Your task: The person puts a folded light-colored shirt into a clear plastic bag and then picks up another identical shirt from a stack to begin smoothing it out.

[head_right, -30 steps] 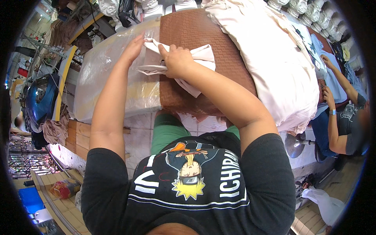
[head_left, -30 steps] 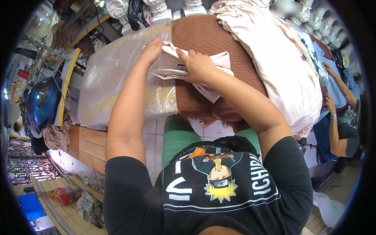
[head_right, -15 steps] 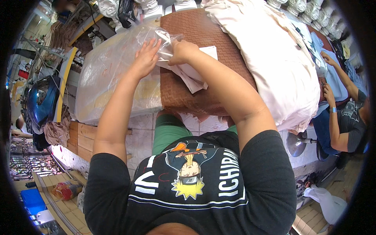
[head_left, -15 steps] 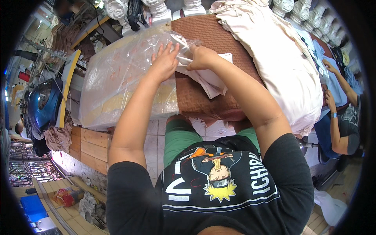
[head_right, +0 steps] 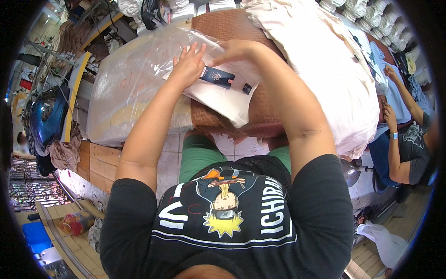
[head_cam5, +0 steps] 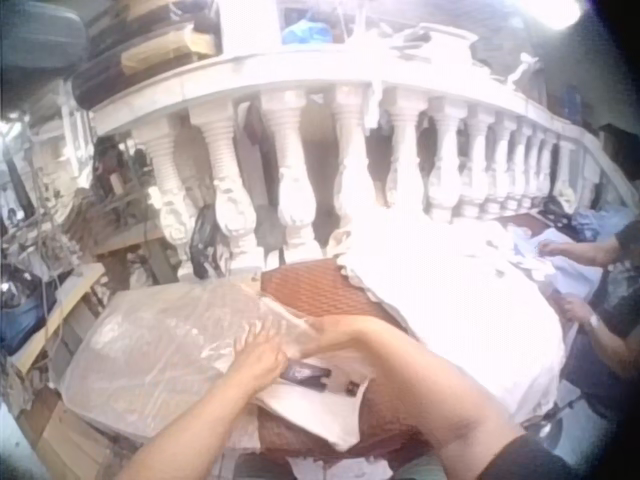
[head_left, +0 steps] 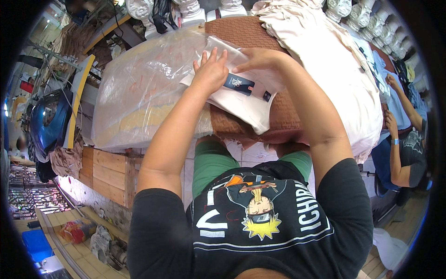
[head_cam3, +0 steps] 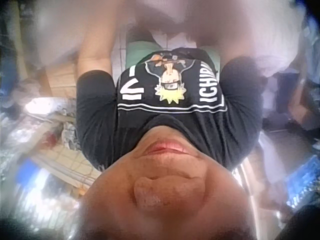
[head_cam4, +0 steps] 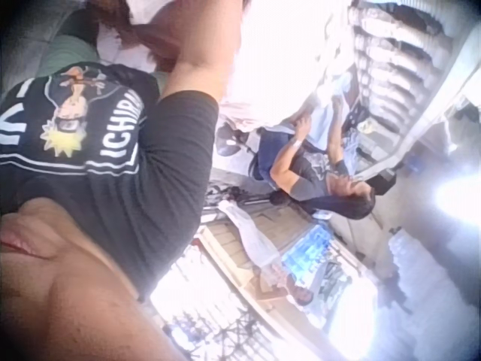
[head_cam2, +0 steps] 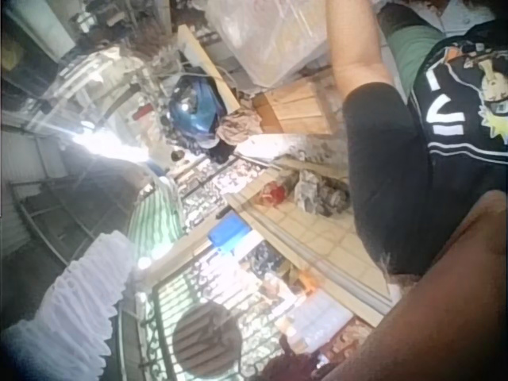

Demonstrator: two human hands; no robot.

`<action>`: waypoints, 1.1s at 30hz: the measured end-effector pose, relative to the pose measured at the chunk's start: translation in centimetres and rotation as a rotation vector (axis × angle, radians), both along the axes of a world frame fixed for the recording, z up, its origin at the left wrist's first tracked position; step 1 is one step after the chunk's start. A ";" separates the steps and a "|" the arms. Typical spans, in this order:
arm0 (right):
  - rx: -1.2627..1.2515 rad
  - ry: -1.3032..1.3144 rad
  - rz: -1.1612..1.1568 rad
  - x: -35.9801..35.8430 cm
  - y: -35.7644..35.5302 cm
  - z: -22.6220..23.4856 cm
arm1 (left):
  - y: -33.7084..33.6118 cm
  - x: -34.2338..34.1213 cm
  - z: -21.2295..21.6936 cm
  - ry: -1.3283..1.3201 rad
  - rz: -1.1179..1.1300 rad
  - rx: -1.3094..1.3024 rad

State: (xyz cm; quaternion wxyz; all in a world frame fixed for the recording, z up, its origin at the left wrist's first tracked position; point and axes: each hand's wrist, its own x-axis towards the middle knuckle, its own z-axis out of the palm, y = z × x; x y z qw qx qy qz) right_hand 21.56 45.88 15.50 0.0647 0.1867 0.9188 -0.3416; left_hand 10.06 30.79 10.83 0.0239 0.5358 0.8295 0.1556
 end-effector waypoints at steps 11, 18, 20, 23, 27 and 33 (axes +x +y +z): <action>-0.032 -0.068 -0.216 5.4 4.9 -2.8 | 0.4 2.0 -0.3 0.021 0.073 -0.170; -0.380 0.146 -0.480 8.5 4.6 -5.1 | -1.4 2.3 -4.2 0.100 0.089 0.001; -0.609 0.261 -0.622 9.5 3.3 -6.1 | -1.7 2.3 -5.1 0.088 0.087 0.063; -1.038 0.407 -0.658 10.0 1.1 -6.8 | -1.6 2.5 -5.2 0.126 0.097 0.095; -1.001 0.405 -0.633 10.0 -0.8 -6.3 | 0.0 2.3 -4.3 0.124 0.048 0.163; -0.684 0.417 -0.714 8.6 -3.3 -6.8 | 2.2 1.7 -5.1 0.051 0.057 0.258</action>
